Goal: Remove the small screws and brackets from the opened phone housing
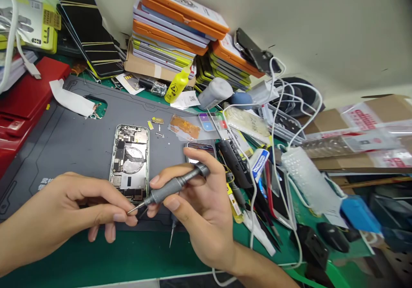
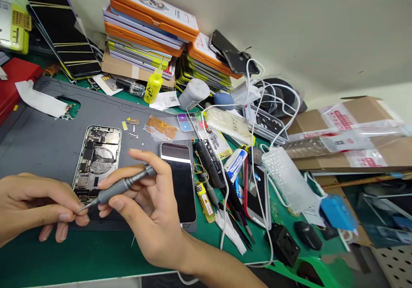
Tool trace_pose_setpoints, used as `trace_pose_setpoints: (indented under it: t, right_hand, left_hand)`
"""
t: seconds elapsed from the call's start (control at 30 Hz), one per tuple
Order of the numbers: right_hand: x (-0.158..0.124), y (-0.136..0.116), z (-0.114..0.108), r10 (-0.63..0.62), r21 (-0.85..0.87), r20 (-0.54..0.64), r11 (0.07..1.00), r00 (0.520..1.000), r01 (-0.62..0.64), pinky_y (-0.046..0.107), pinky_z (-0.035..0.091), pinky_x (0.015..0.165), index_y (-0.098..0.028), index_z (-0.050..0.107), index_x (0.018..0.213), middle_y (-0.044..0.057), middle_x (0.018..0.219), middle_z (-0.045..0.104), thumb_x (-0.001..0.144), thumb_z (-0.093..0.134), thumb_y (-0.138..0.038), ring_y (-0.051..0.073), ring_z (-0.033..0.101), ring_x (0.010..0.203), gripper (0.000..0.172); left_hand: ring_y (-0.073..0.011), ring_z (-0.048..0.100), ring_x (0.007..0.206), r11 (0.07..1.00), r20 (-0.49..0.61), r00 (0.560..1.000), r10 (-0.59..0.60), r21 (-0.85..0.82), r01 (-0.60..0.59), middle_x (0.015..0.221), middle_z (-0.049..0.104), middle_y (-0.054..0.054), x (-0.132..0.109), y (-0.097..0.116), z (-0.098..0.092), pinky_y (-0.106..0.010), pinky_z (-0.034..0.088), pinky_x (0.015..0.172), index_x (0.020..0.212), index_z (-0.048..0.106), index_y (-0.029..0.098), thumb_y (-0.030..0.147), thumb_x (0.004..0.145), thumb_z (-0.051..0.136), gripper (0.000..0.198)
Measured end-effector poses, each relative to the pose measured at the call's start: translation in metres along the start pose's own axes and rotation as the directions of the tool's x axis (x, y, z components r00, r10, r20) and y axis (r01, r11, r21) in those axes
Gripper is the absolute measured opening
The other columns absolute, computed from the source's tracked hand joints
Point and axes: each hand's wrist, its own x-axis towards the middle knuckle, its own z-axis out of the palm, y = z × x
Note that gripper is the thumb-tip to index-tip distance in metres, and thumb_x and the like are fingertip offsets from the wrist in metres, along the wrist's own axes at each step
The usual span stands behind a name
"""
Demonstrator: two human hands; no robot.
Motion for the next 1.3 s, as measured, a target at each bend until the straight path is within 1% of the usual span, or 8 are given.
trace_pose_setpoints:
  t: [0.1,0.3,0.47,0.6,0.83,0.97,1.2,1.3]
  right_hand:
    - [0.000,0.000,-0.001,0.004,0.040,-0.009,0.999,1.000,-0.004,0.032,0.076,0.073,-0.039,0.040,0.155,0.002,0.117,0.078,0.116,0.063,-0.033,0.015,0.082,0.077,0.046]
    - [-0.002,0.000,-0.004,0.006,0.043,-0.019,0.999,1.000,-0.005,0.034,0.076,0.074,-0.039,0.041,0.158,0.002,0.117,0.079,0.116,0.063,-0.033,0.015,0.081,0.073,0.048]
    - [-0.003,-0.002,-0.004,0.000,0.126,-0.028,0.992,1.000,0.003,0.035,0.076,0.076,-0.039,0.049,0.156,0.002,0.118,0.081,0.114,0.064,-0.024,0.015,0.082,0.077,0.047]
    - [-0.003,-0.008,-0.003,0.047,0.129,-0.058,0.991,0.997,-0.040,0.035,0.076,0.074,-0.039,0.054,0.153,0.001,0.115,0.082,0.112,0.066,-0.018,0.016,0.081,0.076,0.047]
    - [-0.004,-0.010,-0.001,0.054,0.190,-0.108,0.981,0.993,-0.033,0.027,0.075,0.081,-0.039,0.064,0.151,0.000,0.113,0.084,0.110,0.066,-0.012,0.013,0.083,0.078,0.049]
    - [-0.003,-0.013,-0.002,0.051,0.162,-0.109,0.986,0.993,-0.033,0.025,0.074,0.081,-0.040,0.066,0.150,-0.001,0.110,0.085,0.109,0.067,-0.010,0.013,0.083,0.080,0.051]
    - [-0.003,-0.017,-0.007,0.068,0.112,-0.091,0.992,0.994,-0.058,0.028,0.075,0.078,-0.042,0.067,0.149,0.000,0.108,0.085,0.109,0.069,-0.012,0.015,0.084,0.079,0.050]
    - [-0.004,-0.016,-0.007,0.114,0.142,-0.075,0.985,0.991,-0.102,0.028,0.075,0.080,-0.044,0.066,0.149,0.000,0.110,0.084,0.109,0.069,-0.013,0.015,0.084,0.080,0.050]
  left_hand:
    - [-0.0185,0.078,0.054,1.000,0.011,1.000,-0.001,-0.013,0.001,0.079,0.087,-0.004,-0.001,0.002,0.000,-0.017,0.057,0.043,0.087,0.093,0.031,0.028,0.094,0.081,0.014]
    - [-0.0151,0.080,0.058,0.992,0.026,0.999,-0.032,-0.121,0.035,0.084,0.089,-0.002,-0.004,0.001,0.001,-0.012,0.056,0.047,0.092,0.095,0.036,0.021,0.090,0.085,0.018]
    - [-0.0137,0.078,0.060,0.987,0.027,0.998,-0.054,-0.151,0.058,0.080,0.088,-0.002,-0.001,0.005,0.002,-0.012,0.056,0.049,0.087,0.094,0.030,0.020,0.087,0.090,0.010]
    - [-0.0134,0.080,0.067,0.981,0.057,0.992,-0.114,-0.150,0.121,0.087,0.089,-0.005,-0.002,0.005,0.002,-0.012,0.058,0.053,0.090,0.094,0.024,0.024,0.091,0.092,0.002]
    - [-0.0118,0.081,0.071,0.964,0.090,0.993,-0.080,-0.248,0.100,0.098,0.091,-0.005,-0.005,0.006,0.002,-0.013,0.058,0.057,0.100,0.094,0.023,0.020,0.095,0.089,0.007]
    - [-0.0110,0.082,0.073,0.957,0.107,0.991,-0.076,-0.273,0.102,0.101,0.092,-0.005,-0.006,0.005,0.001,-0.013,0.058,0.058,0.101,0.094,0.024,0.021,0.097,0.089,0.007]
    - [-0.0107,0.083,0.074,0.951,0.111,0.991,-0.078,-0.290,0.107,0.100,0.092,-0.004,-0.005,0.002,0.001,-0.013,0.058,0.059,0.100,0.094,0.025,0.023,0.097,0.090,0.005]
    - [-0.0107,0.082,0.074,0.949,0.117,0.990,-0.082,-0.295,0.113,0.098,0.092,-0.004,-0.006,0.002,0.001,-0.013,0.058,0.059,0.098,0.094,0.025,0.022,0.096,0.091,0.004]
